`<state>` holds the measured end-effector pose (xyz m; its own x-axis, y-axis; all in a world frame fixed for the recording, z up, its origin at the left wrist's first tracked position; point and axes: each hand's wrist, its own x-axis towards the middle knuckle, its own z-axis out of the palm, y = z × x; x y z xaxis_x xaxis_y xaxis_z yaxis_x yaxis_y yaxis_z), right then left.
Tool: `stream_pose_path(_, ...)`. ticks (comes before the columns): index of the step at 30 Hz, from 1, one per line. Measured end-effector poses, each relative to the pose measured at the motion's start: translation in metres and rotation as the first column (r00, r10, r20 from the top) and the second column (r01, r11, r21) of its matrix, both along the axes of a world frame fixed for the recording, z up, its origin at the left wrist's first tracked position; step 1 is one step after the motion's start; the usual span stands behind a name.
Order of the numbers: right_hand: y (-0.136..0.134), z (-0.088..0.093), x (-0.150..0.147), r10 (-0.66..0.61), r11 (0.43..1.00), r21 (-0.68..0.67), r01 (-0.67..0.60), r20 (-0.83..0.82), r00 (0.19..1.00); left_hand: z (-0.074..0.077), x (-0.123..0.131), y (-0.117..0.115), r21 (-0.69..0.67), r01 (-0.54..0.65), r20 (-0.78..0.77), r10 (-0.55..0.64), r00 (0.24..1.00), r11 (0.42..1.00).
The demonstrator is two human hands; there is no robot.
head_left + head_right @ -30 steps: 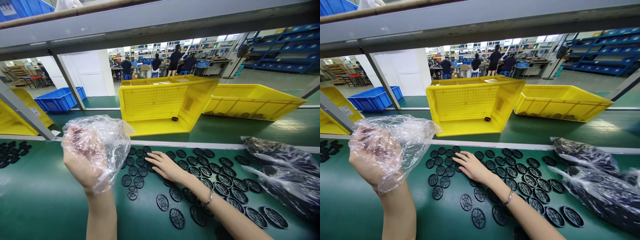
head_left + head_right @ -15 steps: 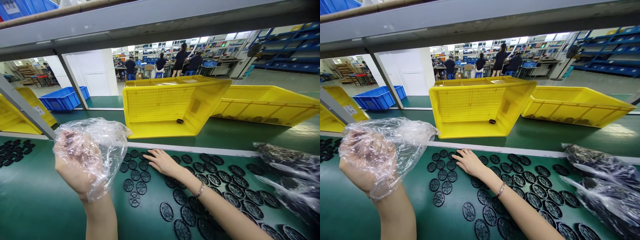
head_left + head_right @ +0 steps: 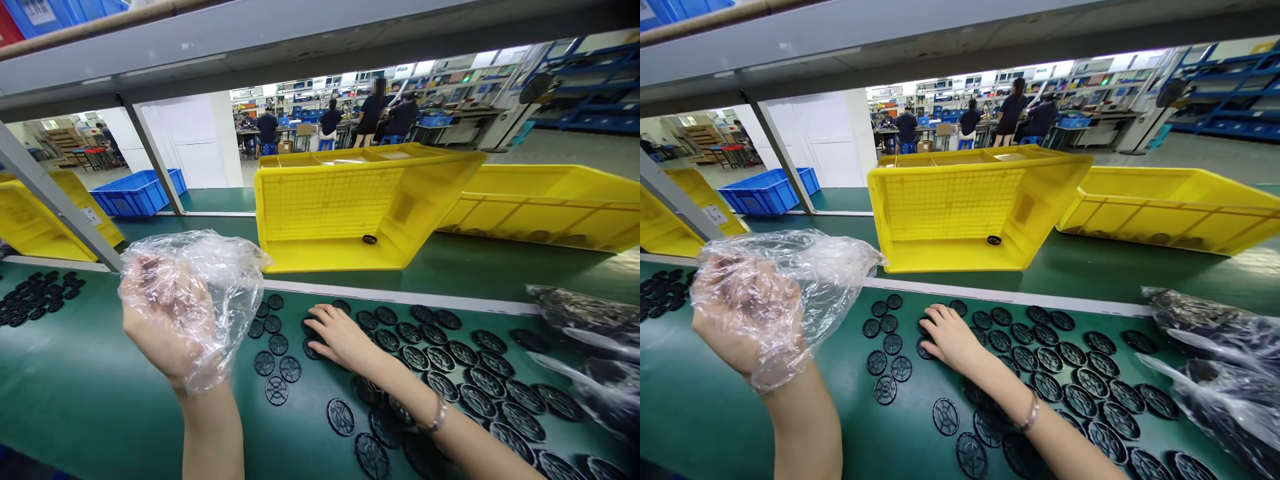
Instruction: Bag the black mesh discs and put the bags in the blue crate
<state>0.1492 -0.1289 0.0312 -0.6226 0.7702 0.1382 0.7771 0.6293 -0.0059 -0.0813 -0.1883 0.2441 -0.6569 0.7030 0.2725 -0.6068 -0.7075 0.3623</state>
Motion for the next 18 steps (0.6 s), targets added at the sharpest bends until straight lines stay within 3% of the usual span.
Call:
stream_pose_path(3, -0.009, 0.006, 0.001, 0.045, 0.999, 0.009, -0.045, -0.027, 0.999, 0.004, 0.006, -0.002, -0.02, 0.032, 0.066, -0.031, 0.997, 0.999)
stream_pose_path(7, -0.027, 0.01, -0.022, 0.177, 0.98, -0.078, -0.181, -0.056, 0.983, 0.007, 0.011, -0.003, -0.082, 0.033, 0.063, -0.028, 0.998, 0.996)
stream_pose_path(12, -0.038, 0.012, -0.021, 0.165, 0.966, -0.194, -0.172, -0.051, 0.985, 0.007, 0.006, -0.004, -0.099, -0.012, 0.115, 0.024, 0.993, 0.995)
stream_pose_path(18, -0.051, 0.012, -0.045, 0.253, 0.954, -0.127, -0.27, -0.139, 0.958, 0.011, 0.006, -0.005, -0.14, 0.027, 0.156, -0.005, 0.988, 0.99)
